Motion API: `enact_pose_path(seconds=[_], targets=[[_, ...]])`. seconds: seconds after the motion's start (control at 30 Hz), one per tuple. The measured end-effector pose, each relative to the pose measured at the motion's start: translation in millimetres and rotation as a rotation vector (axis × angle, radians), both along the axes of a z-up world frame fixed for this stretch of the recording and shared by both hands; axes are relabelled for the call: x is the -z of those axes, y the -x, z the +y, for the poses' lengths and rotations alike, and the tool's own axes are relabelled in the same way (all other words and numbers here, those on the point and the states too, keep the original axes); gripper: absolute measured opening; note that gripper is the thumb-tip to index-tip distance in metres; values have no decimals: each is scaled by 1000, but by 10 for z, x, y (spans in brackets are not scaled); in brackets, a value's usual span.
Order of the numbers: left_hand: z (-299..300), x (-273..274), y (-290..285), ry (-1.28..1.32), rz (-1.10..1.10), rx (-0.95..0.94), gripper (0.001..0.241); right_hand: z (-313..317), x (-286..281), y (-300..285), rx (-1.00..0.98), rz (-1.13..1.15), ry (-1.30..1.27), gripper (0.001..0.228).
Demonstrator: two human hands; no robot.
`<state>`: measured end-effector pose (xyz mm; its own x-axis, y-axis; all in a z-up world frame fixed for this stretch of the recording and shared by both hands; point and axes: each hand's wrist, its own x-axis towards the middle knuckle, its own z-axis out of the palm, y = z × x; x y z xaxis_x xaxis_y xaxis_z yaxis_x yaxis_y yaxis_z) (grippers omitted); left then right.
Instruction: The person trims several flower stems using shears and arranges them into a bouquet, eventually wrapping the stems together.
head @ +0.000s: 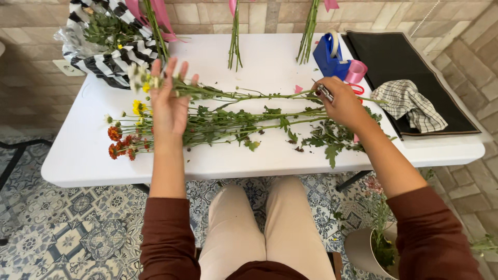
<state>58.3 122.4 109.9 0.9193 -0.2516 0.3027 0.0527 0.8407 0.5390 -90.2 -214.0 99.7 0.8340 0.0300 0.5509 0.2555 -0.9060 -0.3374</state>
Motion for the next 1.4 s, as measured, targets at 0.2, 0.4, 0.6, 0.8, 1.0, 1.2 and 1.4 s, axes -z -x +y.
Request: enact_pose_path(seconds=[0.2, 0.4, 0.6, 0.8, 1.0, 1.2, 1.4], targets=[[595, 498, -705, -14, 8, -216, 58, -204, 371, -616, 39, -31, -79, 14], [962, 558, -664, -361, -137, -510, 34, -231, 644, -916, 83, 29, -155, 17], [947, 488, -505, -624, -132, -707, 24, -200, 683, -1077, 138, 63, -171, 18], [723, 270, -228, -914, -263, -805, 26, -49, 658, -1192, 137, 51, -198, 15], [591, 327, -61, -1200, -558, -841, 28, 23, 765, -1265, 151, 160, -82, 14], [532, 450, 152, -1332, -789, -855, 26, -4, 620, -1084, 115, -146, 36, 17], [430, 551, 379, -1358, -916, -909, 23, 374, 33, -478, -110, 315, 19, 21]])
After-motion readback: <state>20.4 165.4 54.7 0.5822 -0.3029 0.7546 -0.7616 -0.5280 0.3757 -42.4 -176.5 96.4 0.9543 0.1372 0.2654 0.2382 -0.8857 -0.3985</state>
